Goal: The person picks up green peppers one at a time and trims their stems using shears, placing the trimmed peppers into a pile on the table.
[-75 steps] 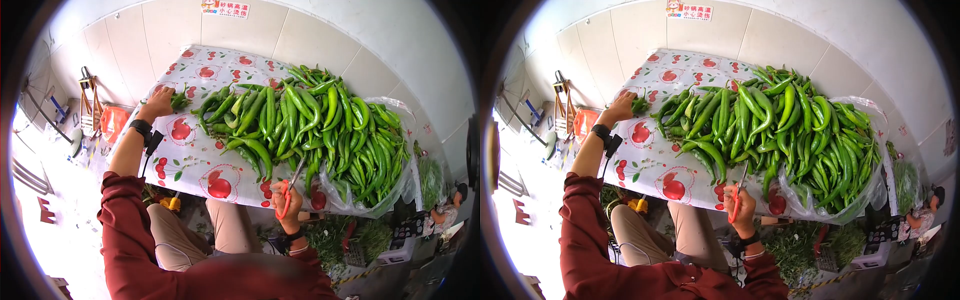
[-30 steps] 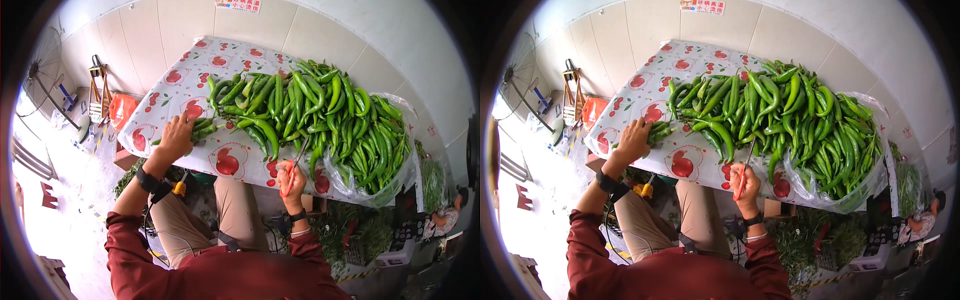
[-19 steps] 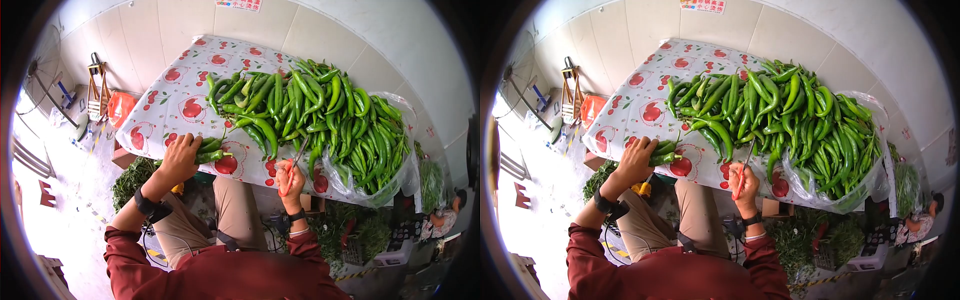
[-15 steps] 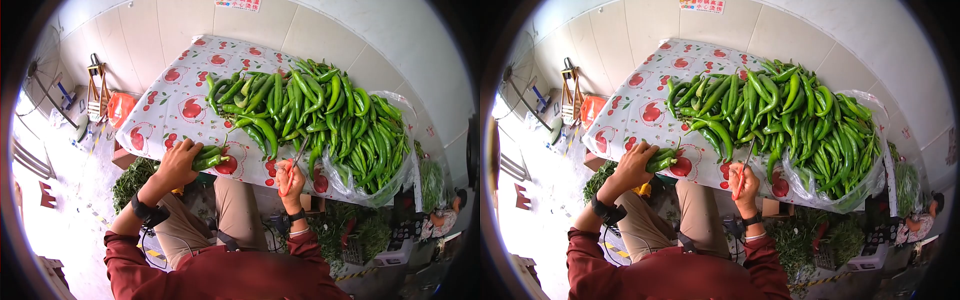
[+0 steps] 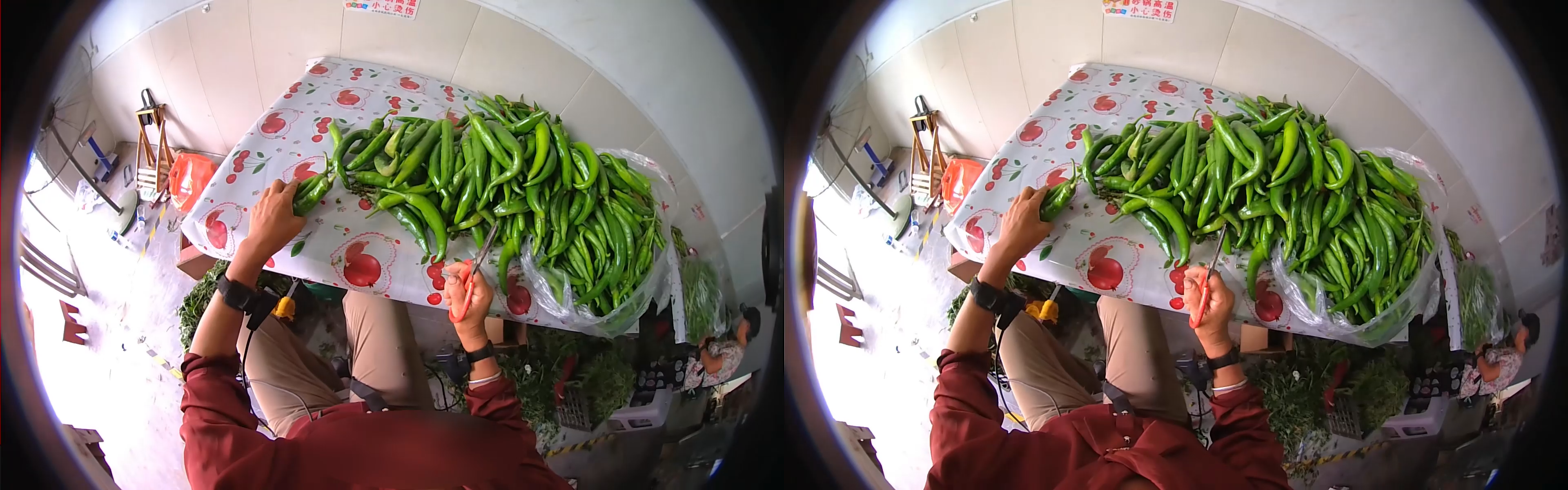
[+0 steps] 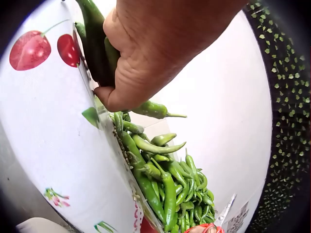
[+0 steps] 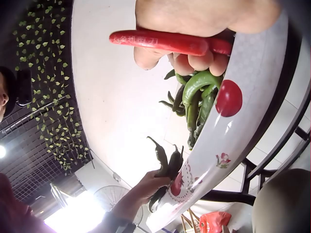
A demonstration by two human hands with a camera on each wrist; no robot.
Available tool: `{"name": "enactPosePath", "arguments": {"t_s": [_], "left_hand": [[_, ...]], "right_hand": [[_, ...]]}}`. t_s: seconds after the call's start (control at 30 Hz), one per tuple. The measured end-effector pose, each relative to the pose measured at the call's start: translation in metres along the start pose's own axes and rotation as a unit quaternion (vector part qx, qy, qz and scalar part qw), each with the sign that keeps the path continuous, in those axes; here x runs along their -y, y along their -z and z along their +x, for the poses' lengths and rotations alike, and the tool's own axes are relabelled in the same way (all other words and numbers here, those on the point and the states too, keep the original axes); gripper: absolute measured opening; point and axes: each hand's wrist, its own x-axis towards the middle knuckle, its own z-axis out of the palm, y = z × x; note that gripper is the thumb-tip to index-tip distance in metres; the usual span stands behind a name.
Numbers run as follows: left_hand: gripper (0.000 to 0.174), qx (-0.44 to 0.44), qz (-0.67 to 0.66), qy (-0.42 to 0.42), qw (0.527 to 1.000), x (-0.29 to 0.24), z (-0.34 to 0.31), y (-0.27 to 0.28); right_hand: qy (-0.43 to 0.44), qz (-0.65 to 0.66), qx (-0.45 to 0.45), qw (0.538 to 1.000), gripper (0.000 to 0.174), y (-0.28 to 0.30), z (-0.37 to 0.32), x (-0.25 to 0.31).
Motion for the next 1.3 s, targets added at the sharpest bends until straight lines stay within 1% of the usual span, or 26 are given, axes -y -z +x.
{"name": "enactPosePath", "arguments": {"t_s": [0.17,0.23,0.27,0.33,0.47,0.53,0.73,1.13,1.17,1.23,1.3], "left_hand": [[0.058,0.025,-0.007,-0.034,0.999,-0.005,-0.008,0.002],[0.059,0.052,0.007,-0.060,0.997,-0.007,-0.011,0.005],[0.059,0.052,0.007,-0.060,0.997,-0.006,-0.012,0.005],[0.059,0.054,0.017,-0.090,0.994,-0.005,-0.013,0.003],[0.059,0.053,0.016,-0.092,0.994,-0.006,-0.017,0.004],[0.057,0.026,0.000,-0.111,0.993,-0.005,-0.020,0.001],[0.058,0.026,0.020,-0.107,0.994,-0.007,-0.023,0.001],[0.061,0.019,0.019,-0.101,0.995,-0.007,-0.024,-0.002],[0.061,0.019,0.019,-0.101,0.995,-0.007,-0.024,-0.002],[0.055,0.014,0.020,-0.099,0.995,-0.008,-0.025,-0.001],[0.058,0.010,0.017,-0.100,0.995,-0.007,-0.026,-0.002]], "right_hand": [[-0.014,0.013,0.002,1.000,0.012,0.000,-0.002,-0.003],[-0.005,-0.003,0.003,1.000,0.012,0.001,-0.002,-0.004],[0.006,-0.020,0.005,1.000,0.013,0.001,-0.002,-0.005],[0.002,-0.017,0.002,1.000,0.012,0.000,-0.002,-0.002],[0.000,-0.023,-0.003,1.000,0.012,0.000,-0.002,-0.003],[-0.003,-0.020,-0.003,1.000,0.012,0.001,-0.003,-0.005],[-0.005,-0.013,0.000,1.000,0.012,0.000,-0.002,-0.003],[-0.005,-0.023,-0.004,1.000,0.013,0.000,-0.002,-0.005],[-0.001,-0.032,-0.009,0.999,0.012,-0.001,-0.002,-0.005],[-0.007,-0.025,-0.010,1.000,0.012,-0.001,-0.003,-0.004],[-0.014,-0.019,-0.011,1.000,0.012,-0.001,-0.003,-0.004]]}}
